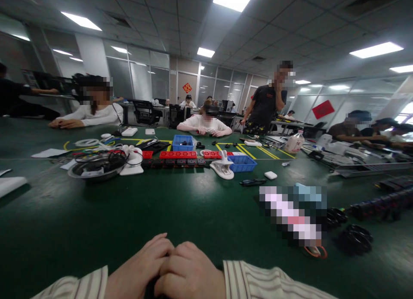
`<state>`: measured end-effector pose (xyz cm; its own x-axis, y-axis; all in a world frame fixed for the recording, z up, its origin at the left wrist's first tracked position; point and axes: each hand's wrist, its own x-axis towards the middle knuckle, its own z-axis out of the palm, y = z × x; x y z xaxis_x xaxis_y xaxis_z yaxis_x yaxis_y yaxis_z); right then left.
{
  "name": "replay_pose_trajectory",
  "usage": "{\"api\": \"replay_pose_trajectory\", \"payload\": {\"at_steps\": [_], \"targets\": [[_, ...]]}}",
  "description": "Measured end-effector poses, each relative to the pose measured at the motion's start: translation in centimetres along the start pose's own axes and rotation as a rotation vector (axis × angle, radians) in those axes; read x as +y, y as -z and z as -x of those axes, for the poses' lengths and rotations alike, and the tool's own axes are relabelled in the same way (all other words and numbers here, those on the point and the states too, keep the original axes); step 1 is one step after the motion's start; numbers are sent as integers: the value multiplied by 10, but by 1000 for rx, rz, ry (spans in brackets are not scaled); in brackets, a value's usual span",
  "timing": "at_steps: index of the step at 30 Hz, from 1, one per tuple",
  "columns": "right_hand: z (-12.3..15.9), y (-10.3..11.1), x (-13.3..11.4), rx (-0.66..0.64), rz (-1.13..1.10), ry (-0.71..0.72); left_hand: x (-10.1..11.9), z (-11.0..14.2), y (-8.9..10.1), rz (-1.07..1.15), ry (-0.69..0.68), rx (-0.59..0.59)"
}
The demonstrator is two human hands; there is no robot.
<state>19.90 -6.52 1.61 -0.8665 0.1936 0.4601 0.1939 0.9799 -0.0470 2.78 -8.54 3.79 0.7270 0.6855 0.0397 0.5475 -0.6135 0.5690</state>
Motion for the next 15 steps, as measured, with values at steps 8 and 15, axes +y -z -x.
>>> {"api": "replay_pose_trajectory", "payload": {"at_steps": [8,15], "targets": [[1,0,1,170,-72,17,3,1,2,-1,-1,57],[2,-3,-6,305,-3,-199,-20,-1,-17,-238,-39,100]]}}
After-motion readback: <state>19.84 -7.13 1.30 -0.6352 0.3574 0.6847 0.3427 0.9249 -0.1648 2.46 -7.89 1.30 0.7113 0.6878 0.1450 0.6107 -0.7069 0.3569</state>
